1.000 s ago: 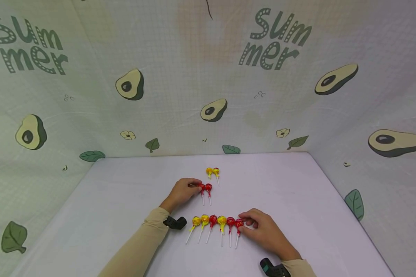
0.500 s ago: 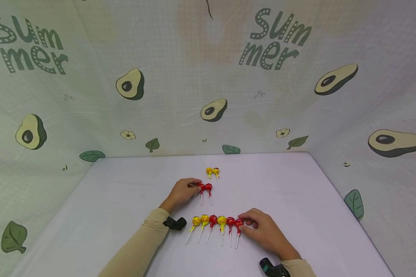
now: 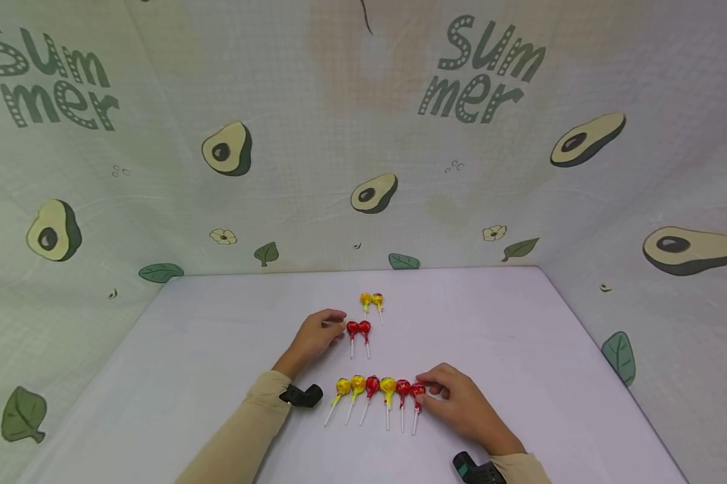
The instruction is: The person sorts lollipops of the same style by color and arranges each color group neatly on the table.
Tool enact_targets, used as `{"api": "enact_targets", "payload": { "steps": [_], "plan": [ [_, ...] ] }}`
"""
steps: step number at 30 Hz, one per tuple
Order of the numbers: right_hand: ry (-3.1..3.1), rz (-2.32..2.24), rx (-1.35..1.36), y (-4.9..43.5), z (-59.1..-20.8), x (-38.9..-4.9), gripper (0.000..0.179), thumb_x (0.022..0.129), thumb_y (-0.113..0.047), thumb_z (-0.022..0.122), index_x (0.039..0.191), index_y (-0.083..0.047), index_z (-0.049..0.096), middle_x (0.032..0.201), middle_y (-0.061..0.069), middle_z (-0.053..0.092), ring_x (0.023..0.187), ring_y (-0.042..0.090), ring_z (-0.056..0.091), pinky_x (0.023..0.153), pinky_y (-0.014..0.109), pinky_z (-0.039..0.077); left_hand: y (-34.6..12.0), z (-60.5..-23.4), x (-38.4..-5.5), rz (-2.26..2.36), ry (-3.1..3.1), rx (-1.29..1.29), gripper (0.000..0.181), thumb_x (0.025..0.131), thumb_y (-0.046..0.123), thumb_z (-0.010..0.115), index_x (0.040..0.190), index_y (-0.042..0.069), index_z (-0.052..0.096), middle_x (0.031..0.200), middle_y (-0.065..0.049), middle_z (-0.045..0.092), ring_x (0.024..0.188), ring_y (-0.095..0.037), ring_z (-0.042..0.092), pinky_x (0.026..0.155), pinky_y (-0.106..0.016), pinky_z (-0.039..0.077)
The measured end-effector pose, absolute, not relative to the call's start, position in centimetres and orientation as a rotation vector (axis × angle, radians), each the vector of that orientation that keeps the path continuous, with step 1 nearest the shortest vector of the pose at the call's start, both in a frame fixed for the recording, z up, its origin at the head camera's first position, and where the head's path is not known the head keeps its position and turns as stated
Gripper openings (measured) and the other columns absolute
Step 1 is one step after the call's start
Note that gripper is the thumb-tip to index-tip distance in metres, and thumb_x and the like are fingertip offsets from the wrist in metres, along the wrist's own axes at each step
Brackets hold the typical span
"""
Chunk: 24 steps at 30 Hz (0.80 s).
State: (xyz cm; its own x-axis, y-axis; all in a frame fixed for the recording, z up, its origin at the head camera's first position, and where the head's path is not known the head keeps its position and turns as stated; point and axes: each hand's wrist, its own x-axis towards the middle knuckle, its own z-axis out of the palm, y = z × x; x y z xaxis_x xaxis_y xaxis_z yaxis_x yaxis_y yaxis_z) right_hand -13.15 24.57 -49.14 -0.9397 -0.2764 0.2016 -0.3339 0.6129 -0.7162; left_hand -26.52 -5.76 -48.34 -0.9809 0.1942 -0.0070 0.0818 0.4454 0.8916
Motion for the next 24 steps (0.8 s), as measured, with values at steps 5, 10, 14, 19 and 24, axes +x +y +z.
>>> {"api": "enact_targets", "payload": {
  "steps": [5, 10, 14, 19, 24],
  "plan": [
    [-2.762, 1.231, 0.530, 24.6, -48.9, -13.0, 0.023, 0.091, -0.024, 0.076, 0.113, -0.020, 0.073, 0.099, -0.012, 0.061, 0.082, 0.005, 0.054, 0.068, 0.023, 0.046, -6.3, -48.3, -25.5, 1.619, 2.566, 0.239, 0.023, 0.100, 0.022, 0.063, 0.119, 0.011, 0.069, 0.103, 0.001, 0.067, 0.082, -0.013, 0.064, 0.070, -0.030, 0.054],
    [-2.762, 1.216, 0.533, 24.6, -49.0, -13.0, 0.020, 0.091, -0.024, 0.075, 0.111, -0.021, 0.073, 0.098, -0.012, 0.061, 0.081, 0.005, 0.054, 0.068, 0.023, 0.045, -6.9, -47.9, -24.2, 1.611, 2.577, 0.294, 0.021, 0.100, 0.025, 0.063, 0.114, 0.013, 0.071, 0.095, 0.003, 0.067, 0.080, -0.014, 0.063, 0.069, -0.030, 0.053],
    [-2.751, 1.207, 0.540, 24.5, -49.1, -13.0, 0.018, 0.092, -0.024, 0.075, 0.110, -0.022, 0.073, 0.097, -0.013, 0.060, 0.079, 0.005, 0.053, 0.066, 0.023, 0.045, -7.3, -47.3, -23.0, 1.592, 2.549, 0.318, 0.022, 0.100, 0.024, 0.063, 0.114, 0.010, 0.071, 0.094, 0.000, 0.069, 0.081, -0.016, 0.063, 0.071, -0.032, 0.052],
    [-2.736, 1.206, 0.547, 24.6, -49.3, -13.0, 0.017, 0.090, -0.023, 0.076, 0.108, -0.023, 0.073, 0.095, -0.013, 0.061, 0.079, 0.004, 0.054, 0.066, 0.024, 0.046, -8.0, -47.3, -21.7, 1.525, 2.545, 0.318, 0.021, 0.100, 0.024, 0.063, 0.115, 0.011, 0.071, 0.091, 0.002, 0.068, 0.081, -0.015, 0.062, 0.071, -0.032, 0.051],
    [-2.789, 1.268, 0.435, 24.9, -49.3, -13.0, 0.016, 0.089, -0.026, 0.077, 0.104, -0.030, 0.071, 0.093, -0.013, 0.062, 0.078, 0.007, 0.057, 0.068, 0.025, 0.048, -8.3, -47.7, -20.6, 1.510, 2.529, 0.351, 0.021, 0.100, 0.026, 0.063, 0.115, 0.013, 0.071, 0.090, 0.004, 0.068, 0.082, -0.016, 0.061, 0.073, -0.032, 0.051]
  ]
}}
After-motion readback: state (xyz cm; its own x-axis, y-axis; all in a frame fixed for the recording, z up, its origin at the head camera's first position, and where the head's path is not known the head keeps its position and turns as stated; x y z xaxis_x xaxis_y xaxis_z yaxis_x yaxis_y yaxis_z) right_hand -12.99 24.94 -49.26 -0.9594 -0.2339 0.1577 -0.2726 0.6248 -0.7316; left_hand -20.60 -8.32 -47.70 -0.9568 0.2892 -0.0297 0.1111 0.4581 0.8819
